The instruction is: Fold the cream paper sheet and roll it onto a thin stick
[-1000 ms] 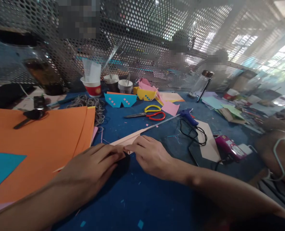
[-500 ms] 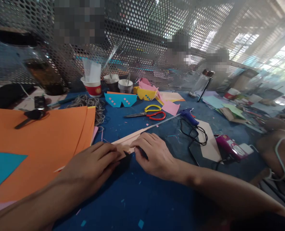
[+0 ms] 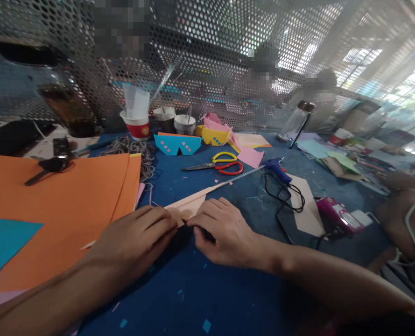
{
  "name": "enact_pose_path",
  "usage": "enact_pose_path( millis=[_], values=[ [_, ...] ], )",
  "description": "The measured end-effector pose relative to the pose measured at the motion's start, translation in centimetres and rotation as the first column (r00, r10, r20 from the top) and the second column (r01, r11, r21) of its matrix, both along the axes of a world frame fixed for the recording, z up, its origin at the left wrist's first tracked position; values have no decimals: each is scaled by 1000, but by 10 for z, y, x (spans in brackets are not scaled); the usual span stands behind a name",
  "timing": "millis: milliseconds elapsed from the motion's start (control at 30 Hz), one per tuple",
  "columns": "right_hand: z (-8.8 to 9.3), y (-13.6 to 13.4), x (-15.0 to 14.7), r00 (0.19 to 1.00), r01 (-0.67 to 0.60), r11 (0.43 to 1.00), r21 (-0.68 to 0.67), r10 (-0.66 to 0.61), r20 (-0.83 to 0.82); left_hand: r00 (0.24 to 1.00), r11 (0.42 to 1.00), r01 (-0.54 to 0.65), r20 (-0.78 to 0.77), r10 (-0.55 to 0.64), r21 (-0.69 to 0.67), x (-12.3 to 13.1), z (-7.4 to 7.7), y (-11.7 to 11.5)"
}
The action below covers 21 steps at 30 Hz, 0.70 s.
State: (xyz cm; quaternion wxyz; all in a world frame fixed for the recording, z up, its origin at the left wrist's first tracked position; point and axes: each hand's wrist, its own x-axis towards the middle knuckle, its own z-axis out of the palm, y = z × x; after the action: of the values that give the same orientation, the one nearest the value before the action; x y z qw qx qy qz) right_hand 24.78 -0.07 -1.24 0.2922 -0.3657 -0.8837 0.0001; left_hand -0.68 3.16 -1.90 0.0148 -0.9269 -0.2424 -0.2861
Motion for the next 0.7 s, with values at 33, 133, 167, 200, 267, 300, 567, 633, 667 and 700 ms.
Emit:
enact_pose_path(
  millis=[33, 133, 167, 200, 267, 300, 567, 633, 667, 700],
  values=[
    [-1, 0, 0, 1000, 0, 1000, 0, 0, 8, 1000, 1000, 3, 1, -3, 6, 0, 0, 0],
    [-4, 2, -2, 1000, 18, 1000, 10, -18, 14, 1000, 1000, 6, -1, -5, 27, 0, 0, 0],
    [-6, 2, -2, 1000, 25, 1000, 15, -25, 11, 1000, 999, 5, -4, -5, 32, 0, 1, 0],
    [-7, 3, -2, 1000, 30, 999, 15, -30, 7, 1000, 999, 4, -7, -4, 33, 0, 1, 0],
    [-9, 4, -3, 1000, 31, 1000, 5, -31, -3, 1000, 999, 5, -5, -5, 40, 0, 1, 0],
    [-10, 4, -3, 1000, 30, 1000, -3, -30, -6, 1000, 999, 4, -6, -4, 43, 0, 1, 0],
    [-6, 4, -2, 997, 71, 997, -11, -71, 17, 1000, 994, 3, -26, 0, 113, 0, -4, -2],
    [-2, 4, 0, 996, 84, 996, -3, -84, 36, 999, 992, 19, -50, -13, 123, -1, -4, -2],
    [-1, 4, 1, 995, 85, 996, -2, -85, 48, 998, 992, 28, -63, -20, 125, -2, -4, -2],
    [0, 4, 2, 995, 85, 996, -5, -84, 59, 997, 991, 37, -72, -28, 126, -2, -3, -2]
  ],
)
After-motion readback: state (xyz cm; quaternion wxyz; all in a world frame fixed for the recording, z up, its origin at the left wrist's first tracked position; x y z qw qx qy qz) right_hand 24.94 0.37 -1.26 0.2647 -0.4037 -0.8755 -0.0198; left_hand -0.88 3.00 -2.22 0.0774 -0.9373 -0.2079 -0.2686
